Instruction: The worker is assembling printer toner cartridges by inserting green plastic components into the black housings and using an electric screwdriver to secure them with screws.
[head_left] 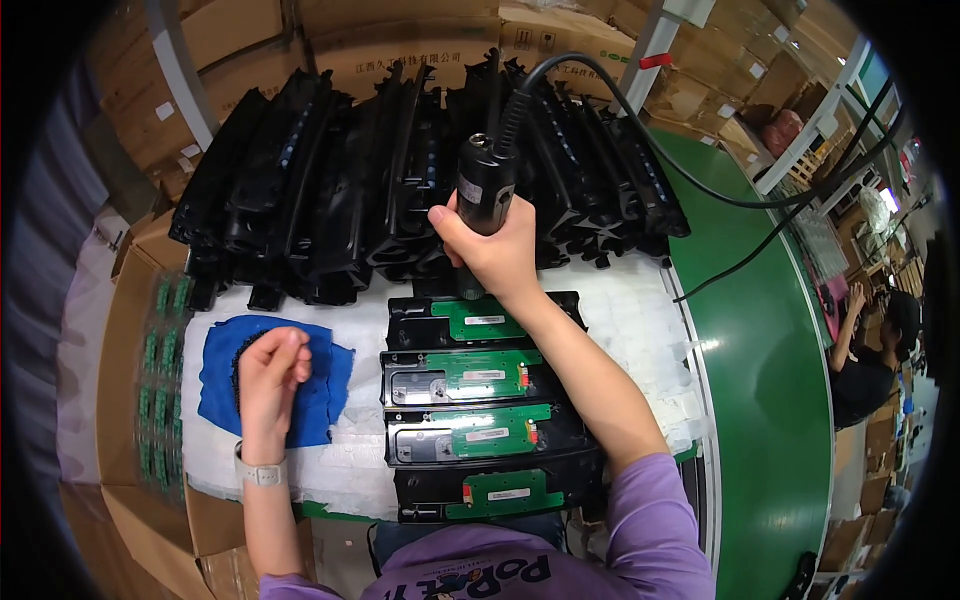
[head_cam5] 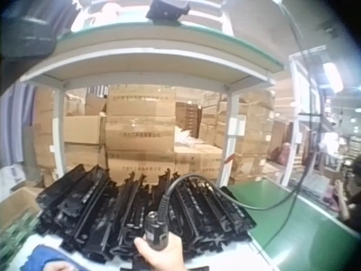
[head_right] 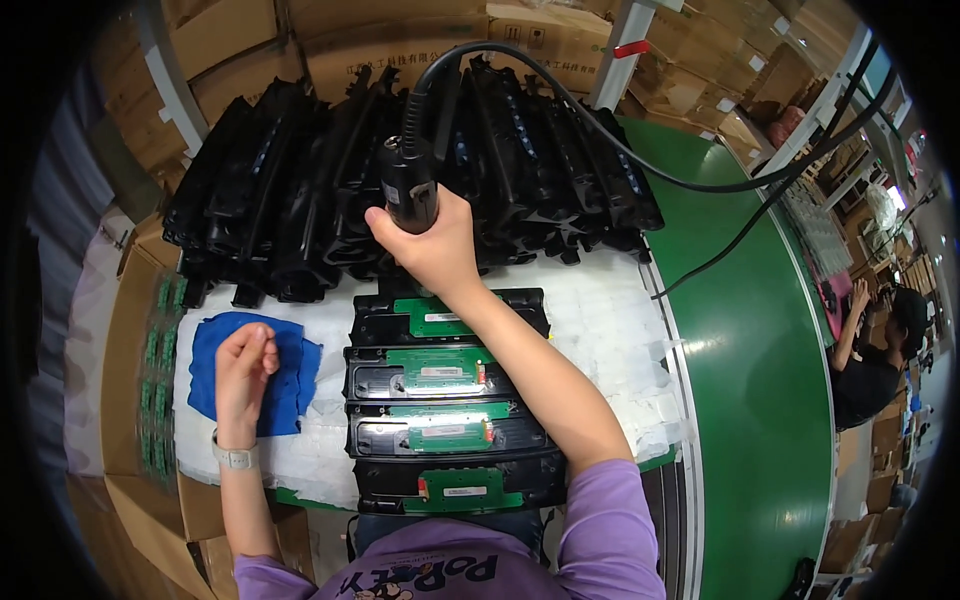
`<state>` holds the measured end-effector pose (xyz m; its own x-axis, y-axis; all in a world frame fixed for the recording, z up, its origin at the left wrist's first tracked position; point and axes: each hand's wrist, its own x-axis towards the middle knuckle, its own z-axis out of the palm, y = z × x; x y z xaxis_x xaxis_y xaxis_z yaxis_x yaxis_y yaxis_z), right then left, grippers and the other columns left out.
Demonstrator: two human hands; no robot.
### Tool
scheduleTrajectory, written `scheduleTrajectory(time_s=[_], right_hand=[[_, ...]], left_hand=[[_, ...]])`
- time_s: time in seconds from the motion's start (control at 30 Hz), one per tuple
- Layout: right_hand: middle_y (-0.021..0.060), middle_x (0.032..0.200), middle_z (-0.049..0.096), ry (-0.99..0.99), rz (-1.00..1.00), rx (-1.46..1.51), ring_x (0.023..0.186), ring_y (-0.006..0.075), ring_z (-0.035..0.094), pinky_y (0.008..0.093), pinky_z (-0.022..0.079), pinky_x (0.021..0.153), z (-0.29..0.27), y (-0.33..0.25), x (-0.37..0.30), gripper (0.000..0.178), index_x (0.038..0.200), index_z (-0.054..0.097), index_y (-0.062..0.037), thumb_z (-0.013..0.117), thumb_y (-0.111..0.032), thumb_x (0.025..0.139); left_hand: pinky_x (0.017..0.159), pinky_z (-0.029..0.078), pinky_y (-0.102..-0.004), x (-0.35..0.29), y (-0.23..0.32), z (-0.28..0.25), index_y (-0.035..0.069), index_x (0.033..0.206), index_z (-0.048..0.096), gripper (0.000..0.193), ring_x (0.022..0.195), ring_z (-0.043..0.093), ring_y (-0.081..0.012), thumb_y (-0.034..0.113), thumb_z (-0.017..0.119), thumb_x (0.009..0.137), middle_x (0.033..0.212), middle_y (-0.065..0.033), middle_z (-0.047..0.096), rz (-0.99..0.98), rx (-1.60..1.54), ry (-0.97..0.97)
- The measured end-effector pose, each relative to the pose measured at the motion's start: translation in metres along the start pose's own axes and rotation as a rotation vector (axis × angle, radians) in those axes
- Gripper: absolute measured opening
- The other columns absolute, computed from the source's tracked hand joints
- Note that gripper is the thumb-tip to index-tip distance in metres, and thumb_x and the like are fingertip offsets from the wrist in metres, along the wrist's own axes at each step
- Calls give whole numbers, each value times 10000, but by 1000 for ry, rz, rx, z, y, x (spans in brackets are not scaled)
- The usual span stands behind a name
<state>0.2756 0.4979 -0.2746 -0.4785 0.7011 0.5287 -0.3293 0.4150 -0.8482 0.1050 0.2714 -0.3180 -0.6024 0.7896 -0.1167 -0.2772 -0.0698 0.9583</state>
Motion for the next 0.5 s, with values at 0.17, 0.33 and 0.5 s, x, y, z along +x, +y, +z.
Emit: scheduleTrajectory(time_s=[0.17,0.33,0.5], right_hand=[[-11,553,529,-6,43,12,433,53,470,205,362,427,2,0,0,197,698,525,-39,695,-126,748],[-6,549,533,-15,87,119,414,57,480,205,360,394,-1,-5,0,191,699,530,-30,689,-118,755],[8,513,510,-65,39,55,414,67,469,200,338,391,-4,-8,-3,169,680,540,-25,656,-91,784]], left_hand=[[601,476,-185,7,-8,49,-31,945,609,137,624,557,-83,81,588,869,761,-46,620,-185,-180,-187],[631,471,-194,16,-19,87,-26,972,591,160,657,546,-75,108,540,903,777,-32,603,-277,-259,-356],[610,440,-185,20,-33,98,-16,939,580,169,645,505,-65,144,529,922,762,-24,574,-276,-420,-469]])
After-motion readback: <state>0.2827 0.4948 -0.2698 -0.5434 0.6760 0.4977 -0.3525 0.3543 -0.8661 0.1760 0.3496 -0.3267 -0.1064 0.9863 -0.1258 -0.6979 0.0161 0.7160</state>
